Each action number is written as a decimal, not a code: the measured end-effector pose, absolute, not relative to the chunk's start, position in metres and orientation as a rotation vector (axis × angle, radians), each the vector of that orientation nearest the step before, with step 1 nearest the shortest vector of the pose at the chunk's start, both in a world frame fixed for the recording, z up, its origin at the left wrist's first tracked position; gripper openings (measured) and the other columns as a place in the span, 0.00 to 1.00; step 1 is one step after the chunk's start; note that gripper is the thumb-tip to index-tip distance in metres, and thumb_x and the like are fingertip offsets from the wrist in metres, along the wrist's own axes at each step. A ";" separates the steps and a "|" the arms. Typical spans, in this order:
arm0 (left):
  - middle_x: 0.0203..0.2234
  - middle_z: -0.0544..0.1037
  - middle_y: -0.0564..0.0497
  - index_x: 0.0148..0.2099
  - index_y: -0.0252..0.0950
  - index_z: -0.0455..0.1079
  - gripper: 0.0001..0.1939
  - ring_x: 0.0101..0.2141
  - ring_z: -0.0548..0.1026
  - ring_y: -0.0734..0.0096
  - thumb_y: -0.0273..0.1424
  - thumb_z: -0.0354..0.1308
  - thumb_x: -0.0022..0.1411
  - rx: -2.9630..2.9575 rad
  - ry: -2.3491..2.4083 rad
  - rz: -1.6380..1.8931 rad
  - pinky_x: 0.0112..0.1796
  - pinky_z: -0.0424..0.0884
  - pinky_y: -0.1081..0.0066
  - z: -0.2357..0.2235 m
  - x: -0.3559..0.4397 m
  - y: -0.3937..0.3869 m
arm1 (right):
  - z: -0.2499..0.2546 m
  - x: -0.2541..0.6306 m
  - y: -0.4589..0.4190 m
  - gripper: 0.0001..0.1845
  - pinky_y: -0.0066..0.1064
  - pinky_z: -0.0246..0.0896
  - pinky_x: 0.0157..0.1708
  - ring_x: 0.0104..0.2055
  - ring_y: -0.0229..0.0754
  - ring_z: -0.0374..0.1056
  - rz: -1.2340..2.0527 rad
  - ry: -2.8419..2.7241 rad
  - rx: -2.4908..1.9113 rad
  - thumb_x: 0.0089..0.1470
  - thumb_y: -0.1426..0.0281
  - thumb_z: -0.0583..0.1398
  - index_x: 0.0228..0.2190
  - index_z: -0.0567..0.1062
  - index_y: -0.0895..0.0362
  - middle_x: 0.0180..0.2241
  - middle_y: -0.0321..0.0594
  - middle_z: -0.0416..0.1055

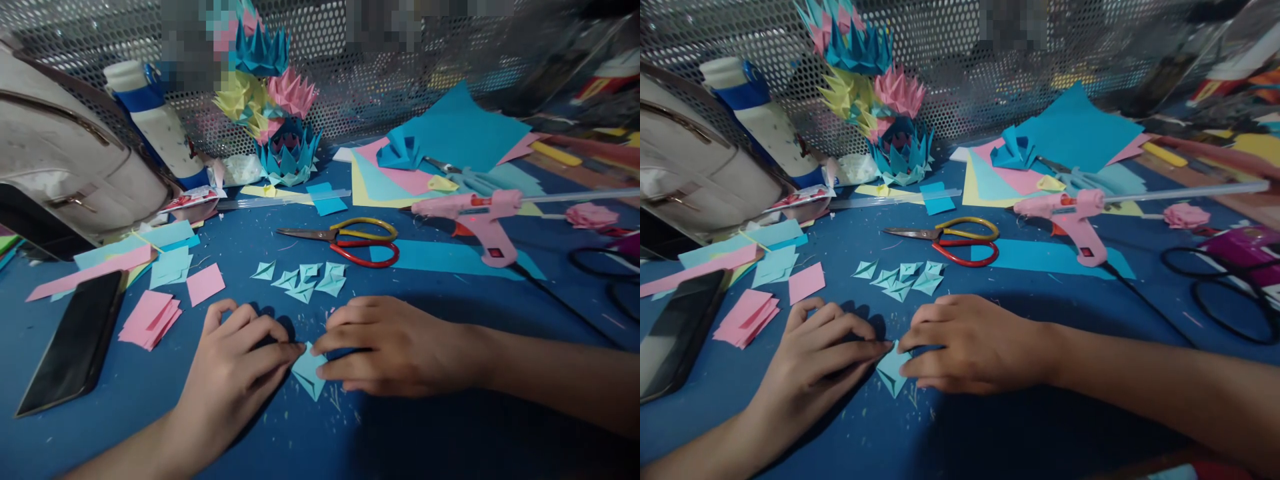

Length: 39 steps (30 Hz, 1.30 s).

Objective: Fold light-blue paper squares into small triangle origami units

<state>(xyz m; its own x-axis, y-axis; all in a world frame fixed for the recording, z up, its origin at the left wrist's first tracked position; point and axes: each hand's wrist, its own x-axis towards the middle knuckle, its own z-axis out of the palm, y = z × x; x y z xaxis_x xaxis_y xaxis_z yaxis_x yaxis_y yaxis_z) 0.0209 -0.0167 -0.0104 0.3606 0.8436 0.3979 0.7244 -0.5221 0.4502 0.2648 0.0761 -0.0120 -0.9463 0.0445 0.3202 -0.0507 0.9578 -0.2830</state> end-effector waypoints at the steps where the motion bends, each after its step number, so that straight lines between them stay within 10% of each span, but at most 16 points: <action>1: 0.33 0.79 0.55 0.42 0.46 0.78 0.12 0.33 0.69 0.70 0.28 0.53 0.72 2.442 1.414 0.877 0.42 0.53 0.60 -0.010 0.021 -0.017 | -0.012 0.265 0.076 0.13 0.35 0.58 0.49 0.52 0.41 0.65 0.409 -2.782 0.003 0.67 0.65 0.55 0.50 0.74 0.52 0.51 0.35 0.74; 39: 0.36 0.75 0.55 0.37 0.41 0.70 0.04 0.38 0.71 0.68 0.30 0.60 0.66 2.374 1.497 0.665 0.43 0.55 0.62 -0.006 0.015 -0.006 | -0.007 0.263 0.076 0.14 0.35 0.61 0.44 0.52 0.42 0.64 0.405 -2.829 -0.015 0.67 0.65 0.54 0.49 0.76 0.52 0.55 0.36 0.72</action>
<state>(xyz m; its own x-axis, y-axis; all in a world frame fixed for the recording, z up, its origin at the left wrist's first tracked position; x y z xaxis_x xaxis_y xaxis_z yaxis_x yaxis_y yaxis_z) 0.0151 -0.0063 -0.0059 0.3656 0.8990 0.2412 0.7819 -0.4372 0.4445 0.2632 0.0760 -0.0075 -0.9599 0.0502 0.2758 -0.0292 0.9606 -0.2763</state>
